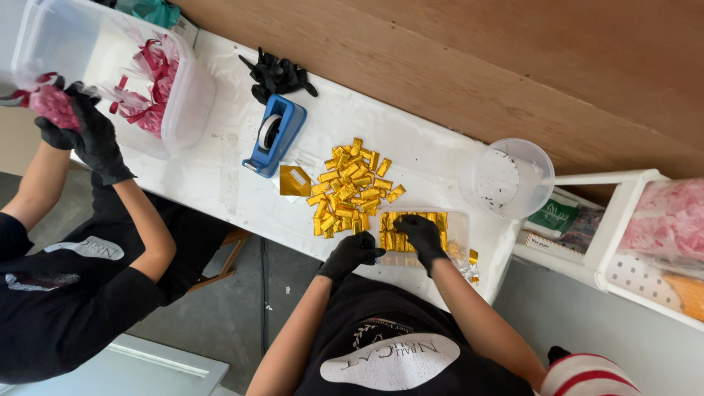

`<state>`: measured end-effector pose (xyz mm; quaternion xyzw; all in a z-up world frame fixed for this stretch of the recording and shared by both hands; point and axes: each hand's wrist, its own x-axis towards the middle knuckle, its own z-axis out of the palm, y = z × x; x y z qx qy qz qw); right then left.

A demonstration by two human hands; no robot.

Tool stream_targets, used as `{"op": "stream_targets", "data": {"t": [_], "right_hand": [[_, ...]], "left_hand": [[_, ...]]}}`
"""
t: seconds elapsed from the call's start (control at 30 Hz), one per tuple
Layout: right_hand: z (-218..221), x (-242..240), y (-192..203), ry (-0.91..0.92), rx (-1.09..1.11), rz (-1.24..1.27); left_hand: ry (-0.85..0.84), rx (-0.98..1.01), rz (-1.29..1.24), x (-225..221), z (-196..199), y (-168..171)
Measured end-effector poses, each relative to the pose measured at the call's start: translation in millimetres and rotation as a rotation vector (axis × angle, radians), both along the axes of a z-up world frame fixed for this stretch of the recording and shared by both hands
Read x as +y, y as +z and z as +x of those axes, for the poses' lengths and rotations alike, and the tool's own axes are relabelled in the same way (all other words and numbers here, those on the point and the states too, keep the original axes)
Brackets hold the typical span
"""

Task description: The person wraps individual gold-foiled chocolates in clear plastic sleeves and organizes them into a plastic container.

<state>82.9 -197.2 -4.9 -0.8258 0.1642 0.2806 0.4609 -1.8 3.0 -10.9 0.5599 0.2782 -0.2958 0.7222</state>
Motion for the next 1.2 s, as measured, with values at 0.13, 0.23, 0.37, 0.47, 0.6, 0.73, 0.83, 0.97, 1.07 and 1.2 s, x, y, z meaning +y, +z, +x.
{"op": "stream_targets", "data": {"t": [0.13, 0.23, 0.37, 0.47, 0.6, 0.73, 0.83, 0.97, 1.07, 1.2], "right_hand": [[22, -2, 132, -0.007, 0.162, 0.242], [59, 2, 171, 0.114, 0.008, 0.288], [140, 25, 99, 0.528, -0.654, 0.164], [167, 52, 16, 0.875, -0.323, -0.272], [192, 39, -113, 1.3, -0.578, -0.376], [186, 52, -86, 1.291, -0.496, -0.405], [185, 49, -74, 1.157, -0.387, -0.427], [183, 28, -56, 0.948, -0.426, -0.411], [158, 11, 27, 0.529, -0.431, -0.02], [88, -23, 128, 0.291, -0.397, 0.055]], "left_hand": [[-0.033, 0.0, 0.01, 1, -1, 4], [-0.042, 0.005, 0.017, 1, 1, 12], [-0.086, -0.012, 0.042, 1, 2, 10], [-0.121, -0.016, 0.069, 2, 5, 20], [-0.094, -0.013, 0.083, 2, 6, 24], [-0.134, -0.023, 0.108, -2, 2, 8], [-0.088, -0.007, 0.082, -3, 1, 7], [-0.075, -0.01, 0.051, -1, 2, 2], [-0.051, 0.004, -0.019, 1, 2, -4], [-0.056, -0.012, -0.026, 2, 4, -4]]}}
